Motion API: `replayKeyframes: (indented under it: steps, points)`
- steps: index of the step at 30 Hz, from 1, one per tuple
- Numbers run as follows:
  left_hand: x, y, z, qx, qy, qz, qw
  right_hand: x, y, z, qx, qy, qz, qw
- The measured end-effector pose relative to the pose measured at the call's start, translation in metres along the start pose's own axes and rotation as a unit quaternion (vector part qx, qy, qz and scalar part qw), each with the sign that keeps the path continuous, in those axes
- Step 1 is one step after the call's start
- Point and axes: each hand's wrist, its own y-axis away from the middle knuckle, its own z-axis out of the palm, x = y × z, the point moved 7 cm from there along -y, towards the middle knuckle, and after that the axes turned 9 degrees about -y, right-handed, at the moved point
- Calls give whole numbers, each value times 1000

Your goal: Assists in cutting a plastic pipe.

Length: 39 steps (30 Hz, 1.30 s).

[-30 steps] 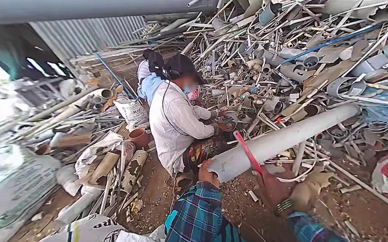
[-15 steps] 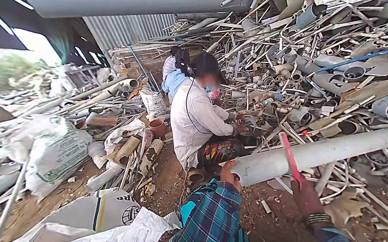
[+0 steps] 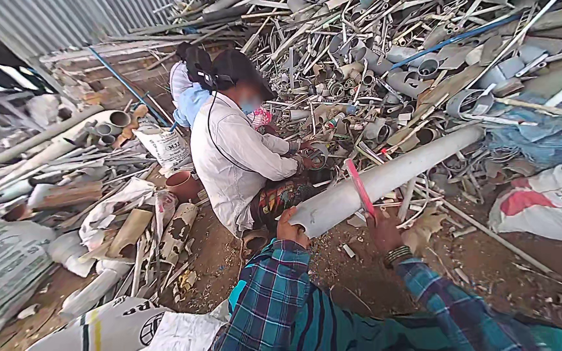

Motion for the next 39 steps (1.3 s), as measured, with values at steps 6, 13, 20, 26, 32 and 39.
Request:
replayKeyframes:
  steps: [6, 13, 20, 26, 32, 39]
  points:
    - [5, -2, 3, -5, 2, 18, 1000, -36, 27, 23, -63, 47, -87, 993]
    - [2, 1, 2, -10, 7, 9, 1000, 14, -15, -11, 13, -56, 73, 996]
    - [4, 0, 4, -3, 9, 11, 1000, -70, 58, 43, -82, 41, -154, 984]
    - [7, 14, 7, -30, -33, 36, 998, 0, -16, -22, 23, -43, 74, 996]
    - [11, 23, 13, -53, -77, 90, 992, -77, 74, 32, -26, 7, -173, 985]
    - [6, 23, 11, -82, -68, 69, 992, -14, 4, -13, 38, -48, 17, 998]
